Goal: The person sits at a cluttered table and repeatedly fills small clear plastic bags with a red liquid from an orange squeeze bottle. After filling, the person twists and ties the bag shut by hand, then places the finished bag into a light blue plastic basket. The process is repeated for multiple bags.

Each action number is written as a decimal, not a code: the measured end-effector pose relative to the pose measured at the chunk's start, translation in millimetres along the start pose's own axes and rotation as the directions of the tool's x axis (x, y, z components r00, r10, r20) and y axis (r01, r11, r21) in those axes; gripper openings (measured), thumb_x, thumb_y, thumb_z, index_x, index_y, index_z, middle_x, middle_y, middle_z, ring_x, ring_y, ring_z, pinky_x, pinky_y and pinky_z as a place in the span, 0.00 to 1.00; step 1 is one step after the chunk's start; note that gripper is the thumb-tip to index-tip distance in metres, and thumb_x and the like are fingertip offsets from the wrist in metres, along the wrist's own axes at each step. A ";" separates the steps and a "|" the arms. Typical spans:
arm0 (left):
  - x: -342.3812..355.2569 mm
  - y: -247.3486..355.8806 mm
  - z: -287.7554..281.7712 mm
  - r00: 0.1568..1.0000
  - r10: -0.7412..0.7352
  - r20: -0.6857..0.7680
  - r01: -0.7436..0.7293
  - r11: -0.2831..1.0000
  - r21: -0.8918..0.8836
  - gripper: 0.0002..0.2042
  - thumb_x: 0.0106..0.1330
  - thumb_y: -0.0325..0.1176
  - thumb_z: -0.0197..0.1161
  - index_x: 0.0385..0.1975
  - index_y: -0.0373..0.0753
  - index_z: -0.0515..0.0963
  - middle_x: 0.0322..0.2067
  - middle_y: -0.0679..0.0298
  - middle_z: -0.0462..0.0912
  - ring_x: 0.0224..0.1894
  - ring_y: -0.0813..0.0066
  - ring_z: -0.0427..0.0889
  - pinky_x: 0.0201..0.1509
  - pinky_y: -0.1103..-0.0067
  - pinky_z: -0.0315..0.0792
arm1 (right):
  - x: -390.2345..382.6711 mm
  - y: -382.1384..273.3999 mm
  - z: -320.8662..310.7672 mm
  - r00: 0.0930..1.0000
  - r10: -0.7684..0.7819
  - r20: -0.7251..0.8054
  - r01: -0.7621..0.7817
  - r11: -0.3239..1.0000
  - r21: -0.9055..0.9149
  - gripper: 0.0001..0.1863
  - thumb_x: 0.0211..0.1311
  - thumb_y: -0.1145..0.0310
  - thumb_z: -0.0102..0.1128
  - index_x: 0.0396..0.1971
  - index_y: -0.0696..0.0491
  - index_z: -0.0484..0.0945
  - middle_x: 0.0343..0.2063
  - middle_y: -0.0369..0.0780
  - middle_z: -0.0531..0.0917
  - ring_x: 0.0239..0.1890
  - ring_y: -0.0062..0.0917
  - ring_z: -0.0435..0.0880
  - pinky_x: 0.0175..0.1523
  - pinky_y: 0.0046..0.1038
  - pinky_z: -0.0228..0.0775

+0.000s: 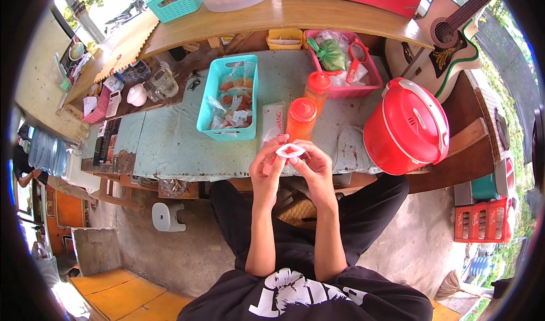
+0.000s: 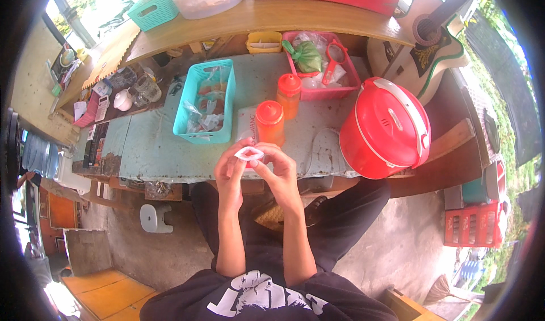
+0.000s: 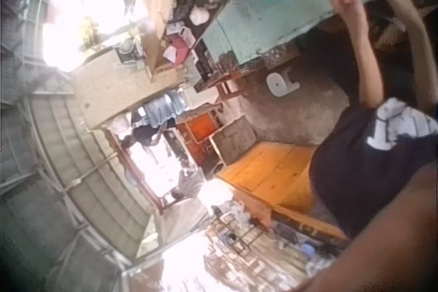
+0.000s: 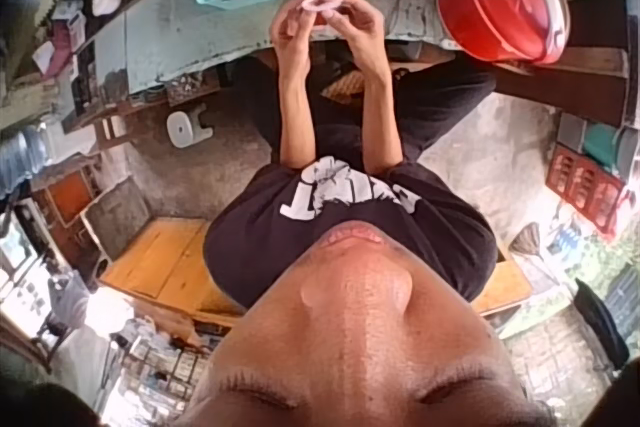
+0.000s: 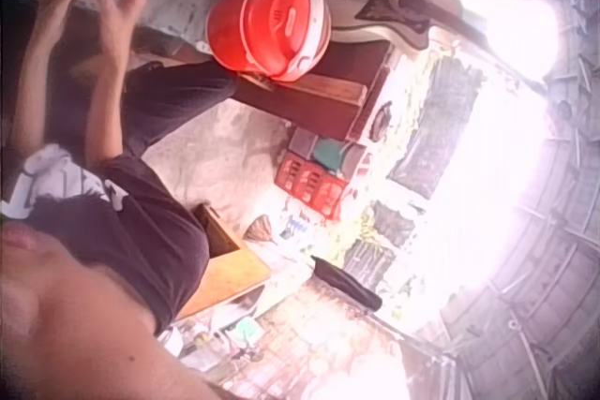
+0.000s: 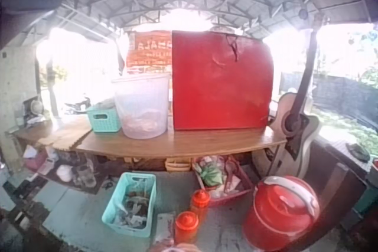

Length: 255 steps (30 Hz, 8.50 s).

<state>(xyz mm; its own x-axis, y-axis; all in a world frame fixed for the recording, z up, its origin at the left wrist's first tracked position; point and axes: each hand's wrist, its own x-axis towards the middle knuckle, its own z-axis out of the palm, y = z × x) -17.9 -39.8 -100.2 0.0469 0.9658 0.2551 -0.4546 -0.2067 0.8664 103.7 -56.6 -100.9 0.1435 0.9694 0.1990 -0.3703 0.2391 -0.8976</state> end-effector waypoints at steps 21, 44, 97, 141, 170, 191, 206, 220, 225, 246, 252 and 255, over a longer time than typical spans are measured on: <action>2.3 -10.9 -4.6 0.998 -0.063 -0.011 0.064 0.984 0.166 0.11 0.64 0.21 0.60 0.46 0.33 0.79 0.55 0.59 0.80 0.58 0.70 0.76 0.65 0.73 0.67 | 1.7 8.3 4.1 0.994 0.103 -0.041 -0.093 0.976 0.196 0.07 0.66 0.76 0.60 0.42 0.58 0.79 0.43 0.37 0.85 0.49 0.18 0.81 0.58 0.26 0.70; 4.3 -13.3 -6.8 0.982 0.166 0.095 -0.191 0.885 0.426 0.08 0.60 0.23 0.65 0.39 0.33 0.79 0.54 0.57 0.80 0.57 0.63 0.77 0.63 0.70 0.68 | 0.7 9.0 -5.1 0.991 0.071 -0.110 -0.062 0.995 0.082 0.08 0.62 0.77 0.64 0.41 0.59 0.82 0.38 0.34 0.84 0.41 0.16 0.79 0.50 0.22 0.72; -6.4 -2.2 6.2 0.760 0.640 0.116 -0.515 0.484 0.707 0.08 0.54 0.22 0.65 0.33 0.36 0.79 0.35 0.63 0.85 0.40 0.62 0.78 0.47 0.70 0.73 | 1.3 -23.3 -17.1 0.973 -0.173 0.155 0.229 0.825 -0.517 0.07 0.55 0.71 0.70 0.34 0.51 0.83 0.38 0.33 0.85 0.57 0.26 0.79 0.74 0.42 0.38; -1.8 24.2 5.5 0.855 0.453 0.251 -0.449 0.405 0.797 0.15 0.51 0.22 0.68 0.37 0.49 0.87 0.44 0.69 0.81 0.48 0.63 0.69 0.54 0.70 0.65 | 0.5 -7.3 -24.9 0.996 -0.051 0.079 0.086 0.846 -0.525 0.09 0.58 0.67 0.69 0.38 0.49 0.86 0.37 0.32 0.84 0.46 0.23 0.82 0.73 0.46 0.40; 3.0 25.9 -6.4 0.999 0.032 0.021 -0.037 0.930 0.365 0.14 0.78 0.38 0.51 0.45 0.34 0.77 0.46 0.61 0.79 0.47 0.71 0.73 0.55 0.72 0.67 | -3.0 -5.4 -21.1 0.986 -0.139 0.097 0.168 0.729 -0.663 0.04 0.63 0.70 0.65 0.35 0.49 0.79 0.40 0.30 0.83 0.55 0.25 0.78 0.73 0.45 0.37; -3.5 18.0 -6.3 0.992 -0.103 0.078 0.025 0.744 0.668 0.10 0.61 0.34 0.73 0.38 0.36 0.84 0.37 0.63 0.84 0.38 0.74 0.75 0.45 0.77 0.69 | -2.1 2.7 -21.7 0.973 -0.209 0.098 0.211 0.634 -0.744 0.11 0.52 0.80 0.65 0.35 0.49 0.82 0.39 0.33 0.85 0.51 0.27 0.81 0.71 0.42 0.48; 1.0 -2.0 0.3 0.962 0.274 0.016 -0.214 0.711 0.670 0.06 0.59 0.20 0.67 0.33 0.34 0.77 0.30 0.64 0.78 0.31 0.79 0.76 0.39 0.79 0.72 | 5.2 15.2 -6.1 0.956 -0.276 -0.099 0.114 0.663 -0.739 0.05 0.59 0.76 0.64 0.35 0.53 0.81 0.28 0.35 0.81 0.36 0.25 0.81 0.67 0.40 0.54; 2.0 -0.3 -3.9 0.996 -0.051 0.073 -0.001 0.813 0.582 0.05 0.61 0.25 0.68 0.33 0.35 0.79 0.34 0.67 0.79 0.42 0.76 0.76 0.51 0.75 0.70 | 12.0 27.4 -17.8 0.971 -0.209 -0.118 0.072 0.724 -0.686 0.09 0.55 0.81 0.63 0.37 0.58 0.81 0.31 0.40 0.86 0.40 0.31 0.85 0.50 0.32 0.72; 3.4 -12.6 -1.0 0.995 0.103 -0.004 -0.086 0.850 0.520 0.14 0.63 0.28 0.67 0.48 0.36 0.77 0.40 0.66 0.78 0.40 0.76 0.74 0.51 0.76 0.71 | 22.8 26.7 -19.9 0.979 -0.187 -0.084 0.102 0.802 -0.588 0.09 0.59 0.82 0.61 0.40 0.61 0.81 0.31 0.43 0.86 0.36 0.24 0.86 0.44 0.26 0.74; 8.3 -11.5 -4.8 0.979 0.103 0.175 -0.176 0.862 0.476 0.08 0.62 0.23 0.65 0.39 0.34 0.76 0.40 0.63 0.79 0.44 0.73 0.76 0.53 0.76 0.71 | 11.6 22.4 -10.6 0.929 -0.301 -0.213 0.132 0.812 -0.569 0.09 0.56 0.83 0.60 0.38 0.59 0.79 0.32 0.39 0.83 0.35 0.19 0.79 0.42 0.23 0.73; 7.3 -12.6 -5.5 1.000 -0.004 -0.029 0.012 0.958 0.285 0.08 0.63 0.19 0.64 0.40 0.33 0.78 0.36 0.68 0.77 0.39 0.82 0.73 0.48 0.82 0.70 | 6.9 11.6 -27.0 0.998 -0.031 -0.060 0.009 0.941 -0.337 0.10 0.60 0.84 0.59 0.41 0.59 0.78 0.39 0.39 0.83 0.44 0.18 0.81 0.44 0.20 0.74; 8.8 -10.5 -7.0 0.999 -0.049 -0.016 0.051 0.947 0.317 0.07 0.61 0.19 0.65 0.38 0.33 0.78 0.31 0.72 0.76 0.33 0.87 0.68 0.40 0.86 0.67 | 6.6 -7.4 -23.1 0.999 -0.013 0.048 0.035 0.875 -0.482 0.10 0.57 0.81 0.62 0.40 0.59 0.79 0.39 0.40 0.84 0.45 0.26 0.82 0.51 0.26 0.73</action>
<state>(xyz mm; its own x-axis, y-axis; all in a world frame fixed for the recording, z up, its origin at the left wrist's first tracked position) -18.9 -28.0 -110.0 0.0549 0.9771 0.2056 -0.1466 -0.1958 0.9696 128.6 -53.3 -102.1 0.1039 0.9678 0.2294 0.1233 0.2164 -0.9685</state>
